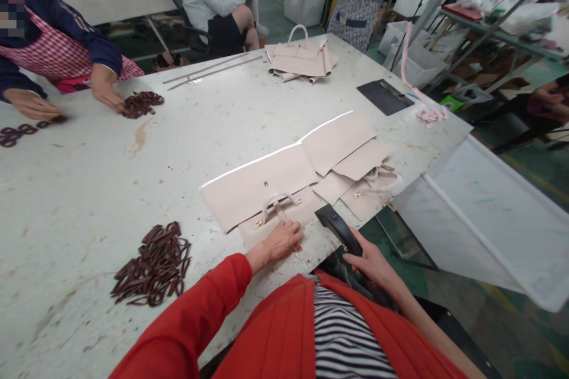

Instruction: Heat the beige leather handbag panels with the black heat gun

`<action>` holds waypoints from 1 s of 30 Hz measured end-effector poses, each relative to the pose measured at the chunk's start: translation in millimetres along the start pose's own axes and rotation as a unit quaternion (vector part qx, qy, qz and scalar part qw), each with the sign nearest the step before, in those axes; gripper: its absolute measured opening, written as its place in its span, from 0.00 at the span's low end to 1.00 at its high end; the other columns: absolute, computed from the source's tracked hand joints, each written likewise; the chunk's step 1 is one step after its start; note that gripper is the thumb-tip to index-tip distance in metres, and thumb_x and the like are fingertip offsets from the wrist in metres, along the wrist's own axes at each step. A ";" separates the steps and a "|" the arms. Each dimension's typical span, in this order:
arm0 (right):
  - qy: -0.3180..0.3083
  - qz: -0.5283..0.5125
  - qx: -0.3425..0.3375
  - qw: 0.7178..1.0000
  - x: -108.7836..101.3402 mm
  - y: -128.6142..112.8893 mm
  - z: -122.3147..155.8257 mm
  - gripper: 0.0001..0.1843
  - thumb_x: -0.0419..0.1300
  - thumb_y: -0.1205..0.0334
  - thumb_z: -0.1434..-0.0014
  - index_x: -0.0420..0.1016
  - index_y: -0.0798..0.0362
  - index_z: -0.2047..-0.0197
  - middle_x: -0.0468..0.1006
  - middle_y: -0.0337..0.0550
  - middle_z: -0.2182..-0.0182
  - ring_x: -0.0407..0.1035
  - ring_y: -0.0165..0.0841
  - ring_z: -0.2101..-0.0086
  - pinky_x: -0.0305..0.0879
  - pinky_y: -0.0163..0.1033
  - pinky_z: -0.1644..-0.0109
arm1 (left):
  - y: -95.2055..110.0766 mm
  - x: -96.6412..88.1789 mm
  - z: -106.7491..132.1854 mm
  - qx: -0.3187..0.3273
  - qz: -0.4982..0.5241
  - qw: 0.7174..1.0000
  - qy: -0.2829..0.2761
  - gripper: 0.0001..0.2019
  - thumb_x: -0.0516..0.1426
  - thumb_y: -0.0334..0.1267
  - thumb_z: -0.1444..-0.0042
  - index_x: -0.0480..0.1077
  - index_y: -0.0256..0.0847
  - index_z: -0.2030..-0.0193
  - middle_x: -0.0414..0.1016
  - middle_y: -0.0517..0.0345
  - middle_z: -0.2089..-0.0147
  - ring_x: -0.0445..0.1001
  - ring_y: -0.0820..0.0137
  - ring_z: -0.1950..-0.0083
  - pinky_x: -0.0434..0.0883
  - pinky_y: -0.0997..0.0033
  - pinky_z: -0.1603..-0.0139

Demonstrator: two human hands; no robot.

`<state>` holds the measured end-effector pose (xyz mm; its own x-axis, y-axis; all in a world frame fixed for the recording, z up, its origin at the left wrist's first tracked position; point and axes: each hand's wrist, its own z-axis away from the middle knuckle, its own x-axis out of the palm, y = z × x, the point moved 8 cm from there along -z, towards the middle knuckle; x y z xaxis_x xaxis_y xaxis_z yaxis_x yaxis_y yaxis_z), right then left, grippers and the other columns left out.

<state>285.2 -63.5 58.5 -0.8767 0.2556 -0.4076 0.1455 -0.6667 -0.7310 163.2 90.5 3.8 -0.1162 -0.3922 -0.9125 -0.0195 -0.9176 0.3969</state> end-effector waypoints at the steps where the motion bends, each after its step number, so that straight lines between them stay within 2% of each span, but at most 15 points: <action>1: 0.010 -0.002 -0.001 1.000 -3.9 0.8 2.6 0.37 0.54 0.62 0.50 0.46 0.48 0.38 0.68 0.28 0.86 0.64 0.28 0.83 0.60 0.32 0.78 | 1.8 -0.9 -2.3 0.022 0.000 1.000 0.000 0.04 0.52 0.38 0.47 0.62 0.41 0.65 0.63 0.51 0.60 0.62 0.64 0.61 0.58 0.64 0.64; 3: 0.026 -0.016 -0.004 1.000 -11.4 1.7 7.8 0.37 0.55 0.61 0.50 0.45 0.47 0.38 0.69 0.28 0.86 0.65 0.28 0.83 0.61 0.33 0.77 | 6.4 -2.8 -4.5 0.071 0.000 0.997 -0.001 0.03 0.49 0.33 0.45 0.62 0.41 0.65 0.64 0.52 0.62 0.62 0.66 0.62 0.57 0.65 0.65; 5: 0.044 -0.039 -0.006 0.998 -18.9 3.7 12.9 0.37 0.55 0.60 0.50 0.44 0.45 0.38 0.70 0.29 0.84 0.66 0.29 0.82 0.62 0.33 0.77 | 10.8 -4.4 -3.6 0.107 -0.003 0.994 -0.001 0.04 0.48 0.32 0.45 0.62 0.42 0.65 0.64 0.53 0.63 0.62 0.66 0.62 0.57 0.65 0.65; 8: 0.067 -0.078 -0.010 0.995 -27.4 9.0 19.8 0.38 0.56 0.57 0.50 0.44 0.44 0.39 0.71 0.30 0.80 0.67 0.29 0.81 0.63 0.34 0.77 | 14.5 -3.6 -0.6 0.112 0.004 0.994 -0.007 0.02 0.50 0.34 0.46 0.62 0.42 0.66 0.65 0.52 0.62 0.62 0.64 0.61 0.58 0.64 0.63; 10: 0.076 -0.093 -0.013 0.993 -30.4 12.2 23.6 0.38 0.56 0.56 0.50 0.44 0.46 0.38 0.71 0.31 0.80 0.67 0.29 0.81 0.64 0.34 0.77 | 11.7 -4.9 0.0 0.074 0.084 0.994 -0.004 0.02 0.52 0.33 0.50 0.62 0.41 0.68 0.65 0.51 0.61 0.62 0.64 0.60 0.59 0.63 0.60; 13: 0.093 -0.102 -0.015 0.990 -34.4 13.1 29.7 0.39 0.56 0.56 0.50 0.44 0.48 0.38 0.70 0.30 0.81 0.66 0.30 0.81 0.64 0.35 0.77 | 0.8 -12.9 0.4 -0.001 0.242 0.970 0.031 0.03 0.53 0.32 0.53 0.62 0.41 0.70 0.66 0.54 0.63 0.63 0.66 0.61 0.61 0.64 0.57; 17: 0.094 -0.087 -0.031 0.991 -34.2 1.5 38.9 0.37 0.55 0.57 0.50 0.44 0.48 0.38 0.71 0.32 0.79 0.67 0.30 0.80 0.65 0.36 0.75 | -23.4 -42.7 2.1 -0.115 0.310 0.934 0.135 0.03 0.50 0.33 0.49 0.62 0.40 0.66 0.65 0.59 0.70 0.64 0.71 0.69 0.64 0.69 0.66; 19: 0.078 -0.064 -0.047 0.994 -29.2 -10.0 42.5 0.38 0.55 0.58 0.50 0.45 0.49 0.38 0.73 0.34 0.76 0.67 0.30 0.78 0.66 0.37 0.72 | -35.5 -64.2 3.8 -0.170 0.373 0.892 0.193 0.07 0.49 0.37 0.47 0.61 0.39 0.62 0.63 0.61 0.72 0.64 0.74 0.72 0.65 0.72 0.70; 20: 0.067 -0.054 -0.059 0.995 -25.5 -17.0 43.8 0.38 0.55 0.59 0.51 0.45 0.50 0.38 0.74 0.36 0.74 0.67 0.31 0.77 0.66 0.38 0.70 | -40.3 -74.3 4.5 -0.190 0.434 0.854 0.217 0.09 0.51 0.39 0.47 0.61 0.39 0.60 0.63 0.62 0.72 0.64 0.75 0.73 0.65 0.73 0.71; 23: 0.018 -0.043 -0.104 0.993 -10.8 -42.1 45.8 0.37 0.55 0.62 0.52 0.47 0.50 0.38 0.75 0.41 0.62 0.69 0.33 0.69 0.67 0.41 0.60 | -45.1 -97.9 4.0 -0.221 0.641 0.689 0.256 0.14 0.58 0.40 0.53 0.63 0.37 0.60 0.66 0.62 0.73 0.64 0.78 0.76 0.65 0.76 0.74; 24: 0.002 -0.043 -0.122 0.992 -6.2 -51.2 46.0 0.37 0.55 0.63 0.52 0.48 0.51 0.39 0.74 0.43 0.58 0.69 0.34 0.65 0.66 0.42 0.56 | -43.6 -104.9 3.3 -0.220 0.686 0.642 0.261 0.15 0.59 0.40 0.55 0.64 0.37 0.61 0.68 0.62 0.73 0.65 0.78 0.76 0.65 0.77 0.75; 26: -0.022 -0.037 -0.156 0.987 0.4 -68.3 46.1 0.38 0.55 0.65 0.54 0.50 0.50 0.39 0.70 0.44 0.52 0.66 0.37 0.56 0.61 0.44 0.49 | -39.5 -119.1 2.5 -0.210 0.725 0.598 0.271 0.16 0.61 0.38 0.57 0.64 0.36 0.62 0.70 0.61 0.73 0.65 0.79 0.78 0.64 0.78 0.77; 28: -0.036 -0.030 -0.184 0.982 4.2 -82.9 45.7 0.39 0.56 0.67 0.56 0.51 0.50 0.40 0.67 0.44 0.48 0.62 0.39 0.50 0.56 0.45 0.44 | -35.9 -129.0 2.9 -0.196 0.741 0.577 0.281 0.16 0.62 0.37 0.57 0.64 0.36 0.61 0.71 0.60 0.74 0.65 0.79 0.79 0.63 0.79 0.79; 30: -0.042 -0.025 -0.200 0.979 6.0 -94.1 44.9 0.39 0.56 0.68 0.57 0.51 0.48 0.40 0.65 0.42 0.46 0.59 0.38 0.48 0.53 0.45 0.42 | -31.7 -133.9 3.5 -0.185 0.752 0.568 0.279 0.16 0.61 0.36 0.56 0.64 0.36 0.61 0.71 0.61 0.74 0.65 0.79 0.78 0.63 0.80 0.78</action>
<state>245.7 -30.7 149.4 -0.9198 0.2110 -0.3307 0.2538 -0.3229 -0.9118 175.9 172.4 113.7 0.6095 -0.6143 0.5012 -0.0942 0.5716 0.8151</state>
